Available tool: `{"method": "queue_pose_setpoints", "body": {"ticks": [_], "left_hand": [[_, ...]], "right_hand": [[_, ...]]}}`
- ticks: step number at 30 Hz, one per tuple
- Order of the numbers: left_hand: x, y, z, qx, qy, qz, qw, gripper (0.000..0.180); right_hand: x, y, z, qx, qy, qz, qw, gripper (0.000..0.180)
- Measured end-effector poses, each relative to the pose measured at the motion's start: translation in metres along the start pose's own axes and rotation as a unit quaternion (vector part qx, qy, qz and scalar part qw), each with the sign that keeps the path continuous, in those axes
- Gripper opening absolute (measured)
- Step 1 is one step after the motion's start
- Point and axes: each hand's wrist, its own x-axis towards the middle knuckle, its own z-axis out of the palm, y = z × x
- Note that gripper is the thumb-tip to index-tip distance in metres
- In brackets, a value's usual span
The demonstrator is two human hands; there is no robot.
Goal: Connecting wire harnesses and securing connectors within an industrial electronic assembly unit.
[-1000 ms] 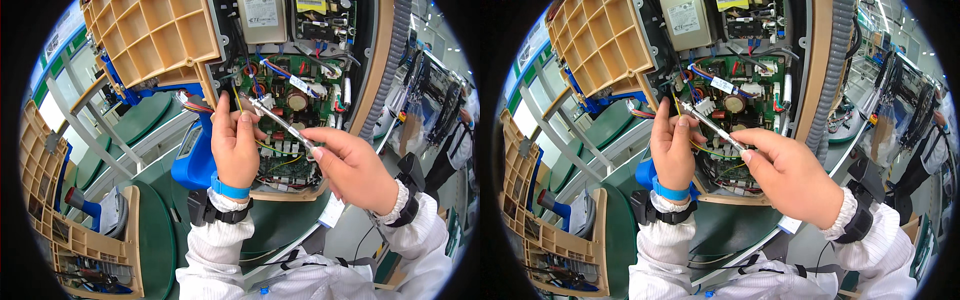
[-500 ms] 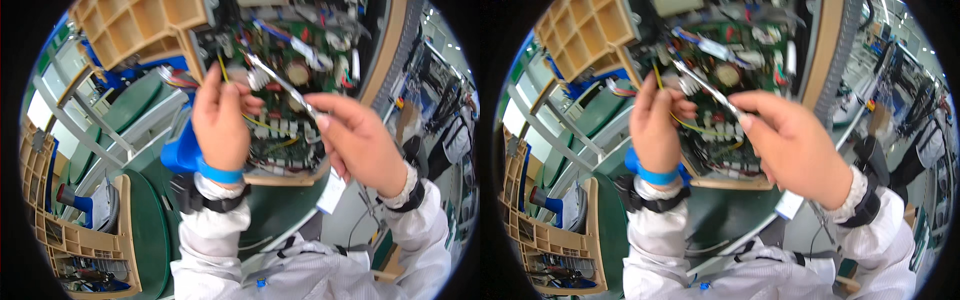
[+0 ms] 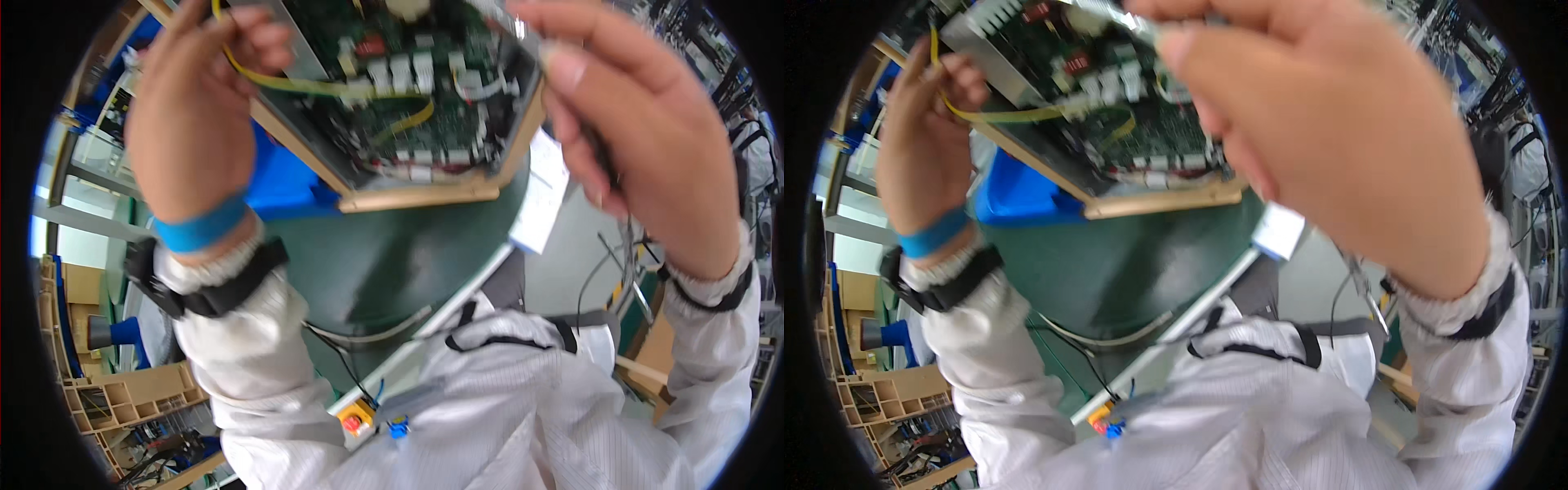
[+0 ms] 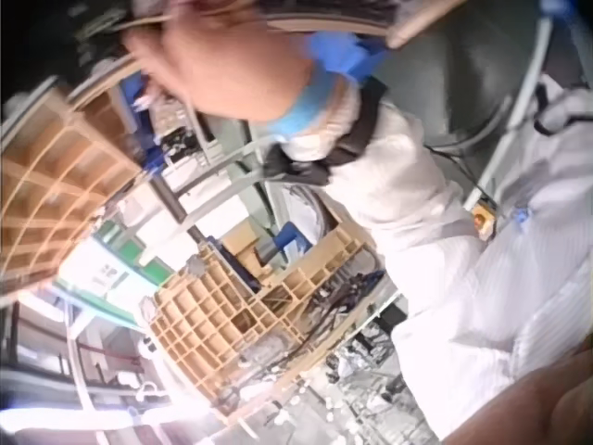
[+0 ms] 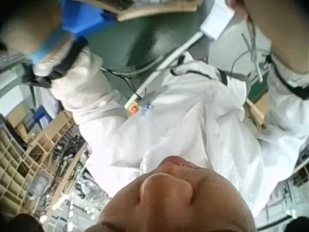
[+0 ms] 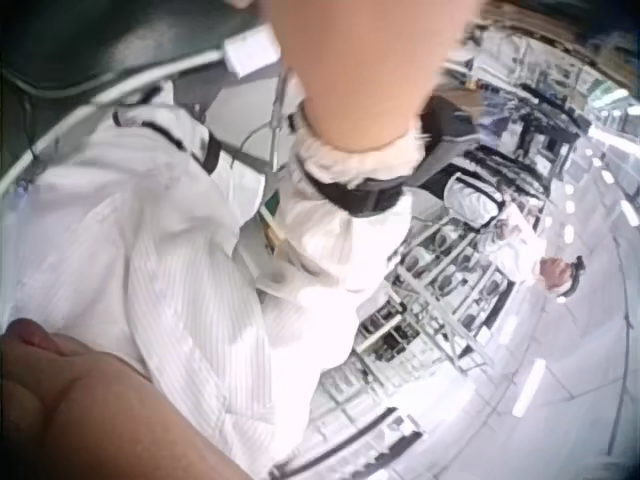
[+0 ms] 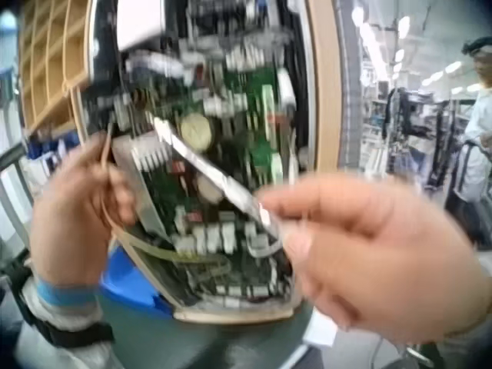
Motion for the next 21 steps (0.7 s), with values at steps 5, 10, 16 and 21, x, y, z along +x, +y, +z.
{"method": "queue_pose_setpoints", "body": {"ticks": [5,10,16,21], "left_hand": [[-0.004,0.021,0.011,-0.121,0.057,-0.041,0.99,0.05],[-0.027,0.029,0.018,-0.107,0.068,-0.05,0.991,0.048],[-0.06,0.038,0.033,-0.072,0.044,-0.067,0.994,0.048],[-0.076,0.046,0.046,-0.064,0.028,-0.055,0.996,0.049]], "right_hand": [[0.017,-0.014,-0.001,0.097,-0.112,-0.031,0.988,0.033],[0.041,-0.032,0.026,0.1,-0.118,-0.087,0.984,0.024],[0.056,-0.048,0.045,0.115,-0.099,-0.12,0.981,0.034],[0.049,-0.056,0.04,0.128,-0.115,-0.09,0.981,0.031]]}}
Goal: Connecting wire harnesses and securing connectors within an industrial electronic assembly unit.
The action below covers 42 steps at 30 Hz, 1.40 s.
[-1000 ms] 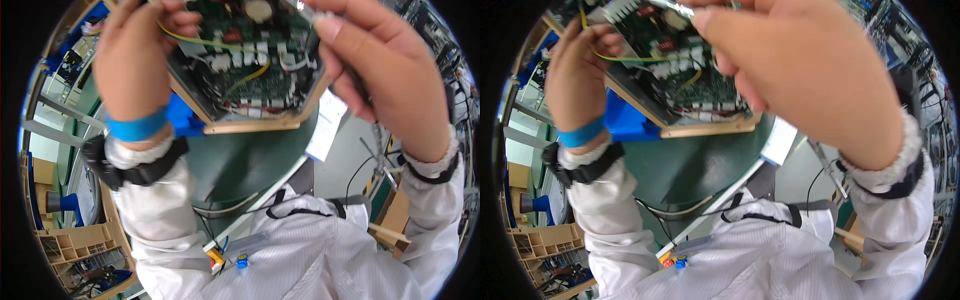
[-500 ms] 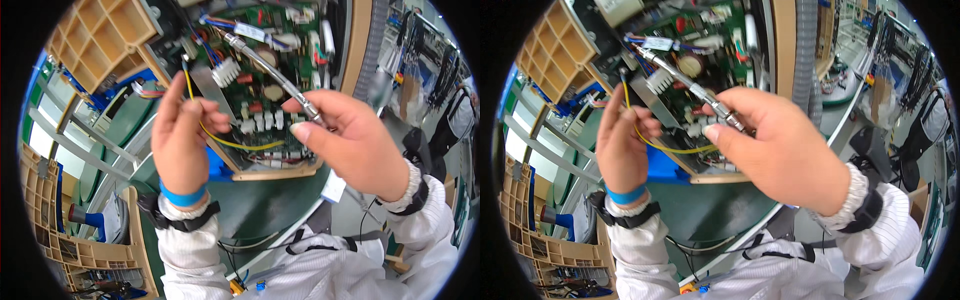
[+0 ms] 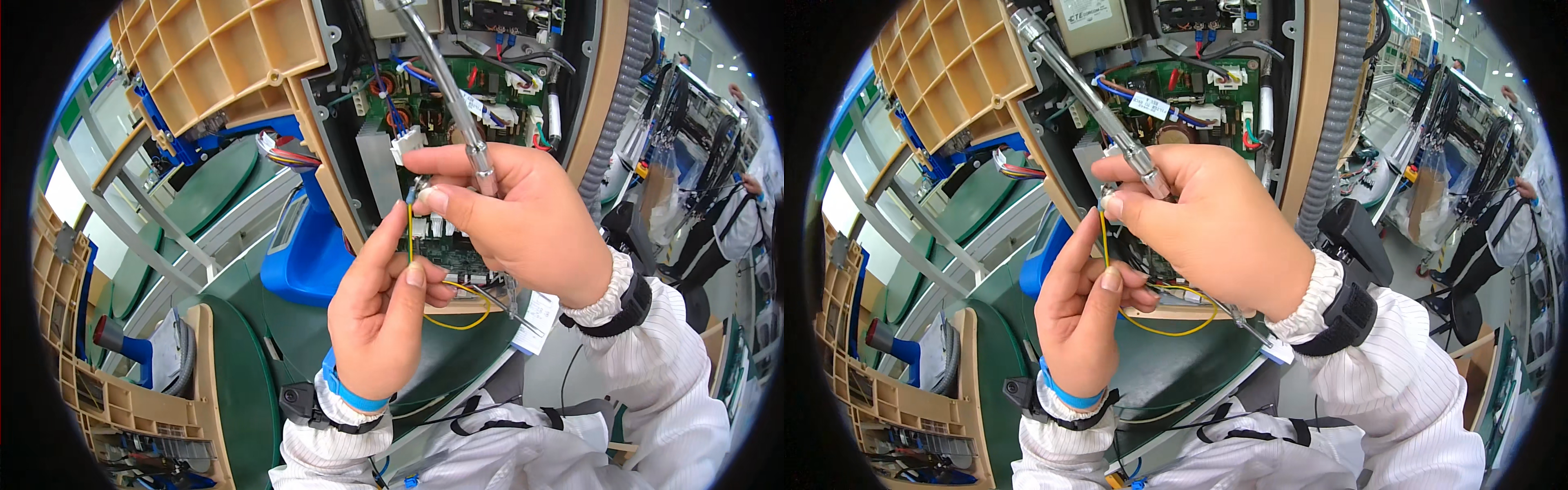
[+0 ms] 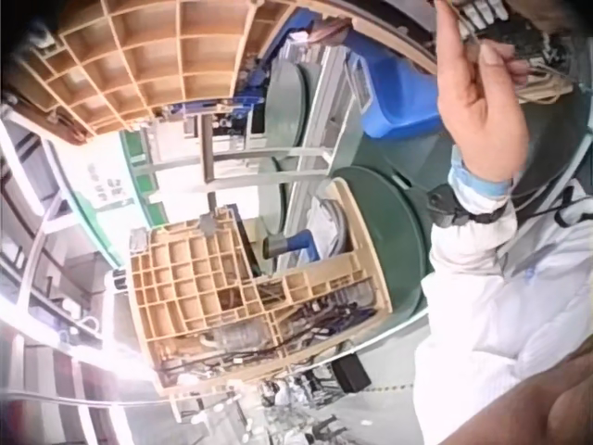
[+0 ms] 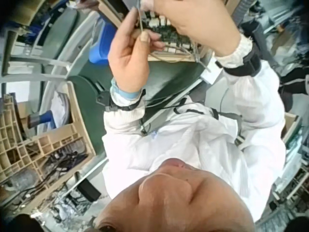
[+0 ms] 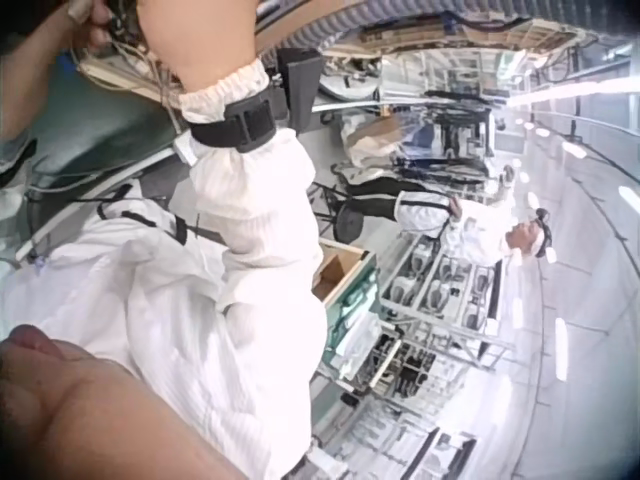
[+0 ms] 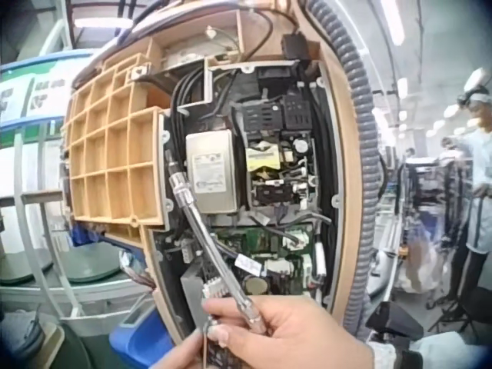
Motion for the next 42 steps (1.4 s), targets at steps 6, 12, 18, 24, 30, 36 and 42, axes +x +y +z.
{"method": "queue_pose_setpoints", "body": {"ticks": [6,12,18,24,30,36,42], "left_hand": [[0.001,-0.007,-0.023,0.069,-0.074,0.02,0.995,0.049],[-0.016,0.012,-0.078,0.152,-0.045,0.048,0.986,0.047],[-0.095,0.009,-0.138,0.212,0.035,-0.096,0.972,0.041],[-0.204,-0.032,-0.179,0.314,0.163,-0.251,0.901,0.029],[-0.345,-0.098,-0.219,0.473,0.17,-0.334,0.798,0.02],[-0.338,-0.106,-0.194,0.612,0.121,-0.223,0.749,0.023],[-0.335,-0.116,-0.197,0.675,0.064,-0.167,0.716,0.028]], "right_hand": [[0.0,0.025,0.0,-0.104,0.025,-0.073,0.992,0.023],[-0.029,0.053,-0.008,-0.059,0.025,-0.017,0.998,0.025],[-0.054,0.08,-0.016,0.035,-0.014,0.048,0.998,0.027],[-0.075,0.09,-0.041,0.142,-0.073,0.09,0.983,0.029],[-0.105,0.095,-0.077,0.209,-0.106,0.133,0.963,0.031],[-0.145,0.115,-0.079,0.22,-0.014,0.252,0.942,0.022],[-0.161,0.153,-0.073,0.117,0.017,0.356,0.927,0.009]]}}
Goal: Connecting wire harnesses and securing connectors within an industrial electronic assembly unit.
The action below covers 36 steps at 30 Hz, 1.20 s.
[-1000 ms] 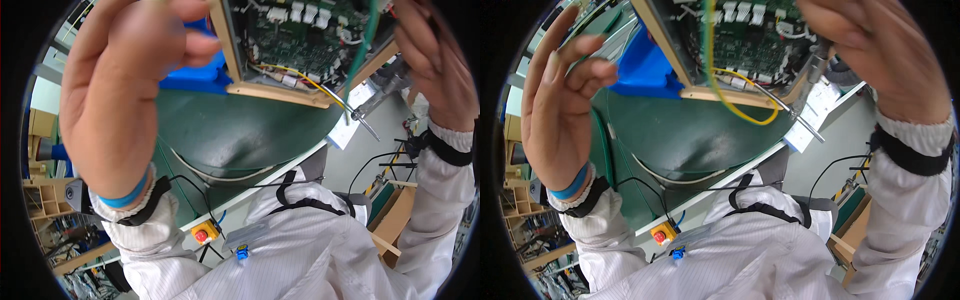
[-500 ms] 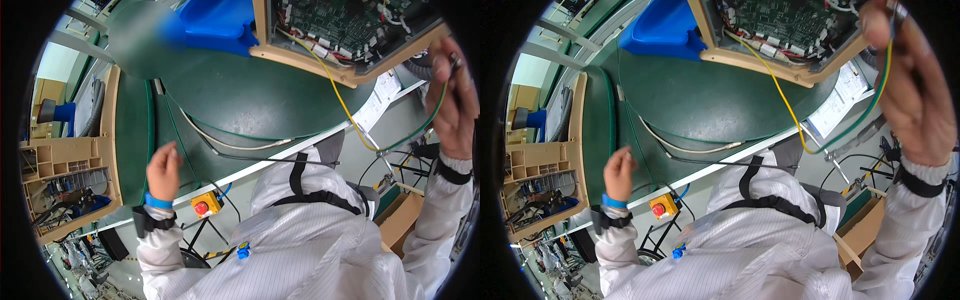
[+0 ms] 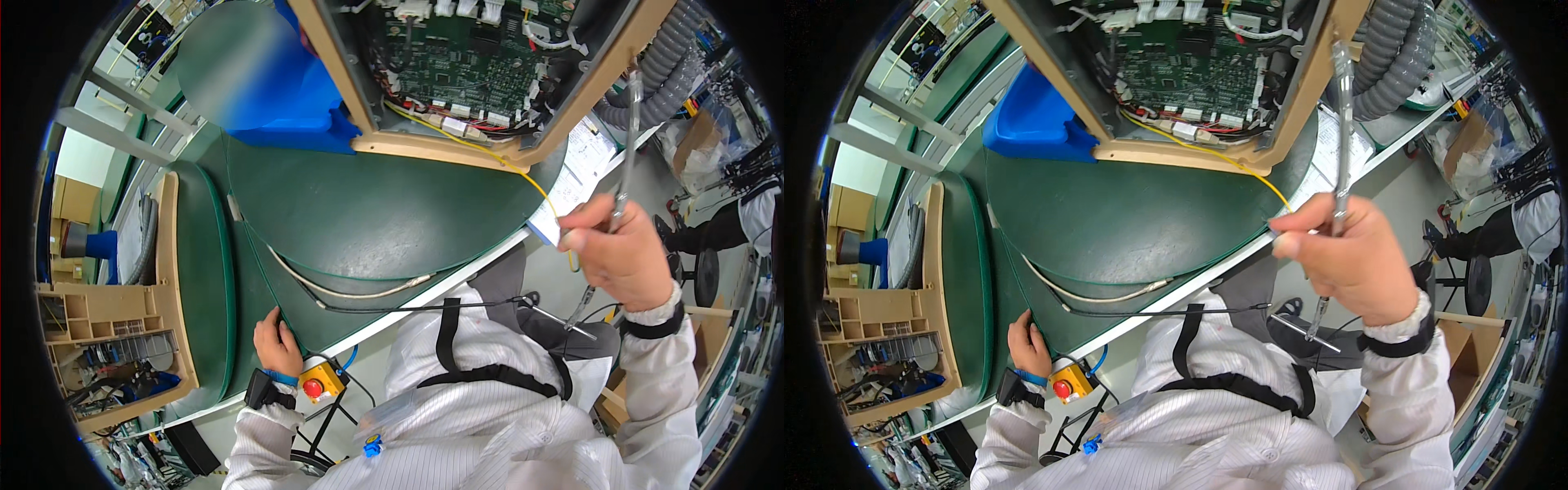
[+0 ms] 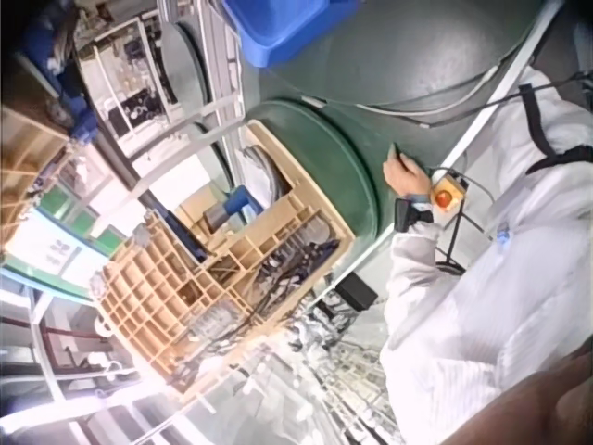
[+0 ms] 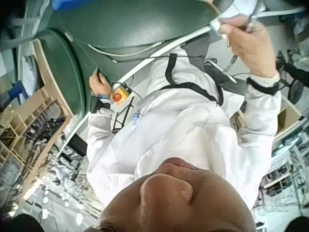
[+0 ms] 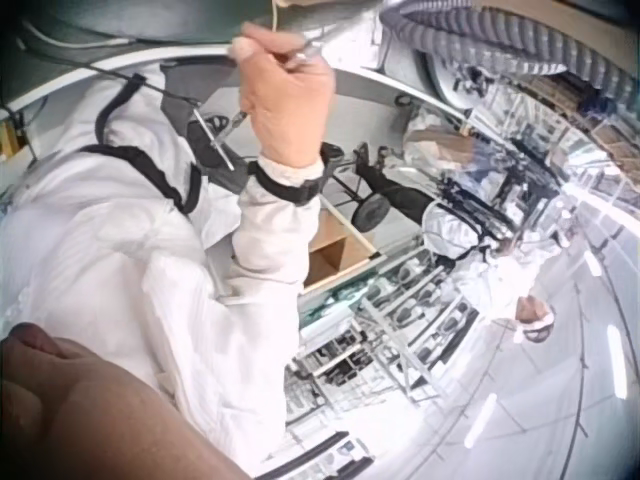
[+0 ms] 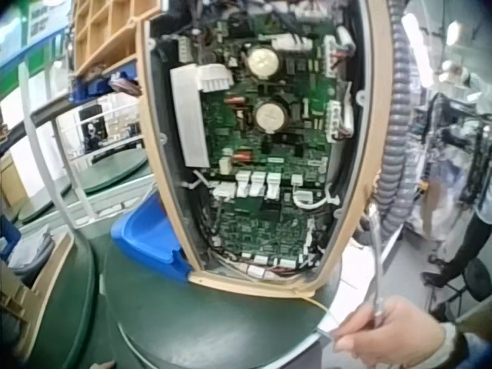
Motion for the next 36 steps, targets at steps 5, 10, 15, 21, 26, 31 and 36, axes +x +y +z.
{"method": "queue_pose_setpoints", "body": {"ticks": [5,10,15,21,26,31,36], "left_hand": [[0.007,0.004,0.002,0.051,-0.011,-0.01,0.999,0.026],[-0.002,-0.008,0.007,0.064,0.027,0.007,0.998,0.026],[0.008,0.002,0.004,0.067,0.002,-0.017,0.998,0.026],[0.004,-0.005,-0.001,0.046,0.0,-0.011,0.999,0.023],[-0.003,-0.015,-0.001,0.021,0.0,-0.013,1.0,0.027],[-0.034,-0.043,-0.013,-0.188,0.017,-0.22,0.957,0.025],[-0.06,-0.056,-0.014,-0.038,0.091,-0.22,0.97,0.022]], "right_hand": [[0.034,0.045,-0.002,-0.191,0.008,-0.001,0.982,0.01],[0.074,0.085,0.015,-0.267,-0.127,0.02,0.955,0.013],[0.093,0.093,0.026,-0.258,-0.21,0.04,0.942,0.014],[0.101,0.095,0.026,-0.214,-0.196,0.095,0.952,0.008],[0.101,0.099,0.031,-0.171,-0.18,0.077,0.966,0.016],[0.108,0.106,0.023,-0.159,-0.186,0.056,0.968,0.017],[0.102,0.106,0.024,-0.173,-0.17,0.062,0.968,0.016]]}}
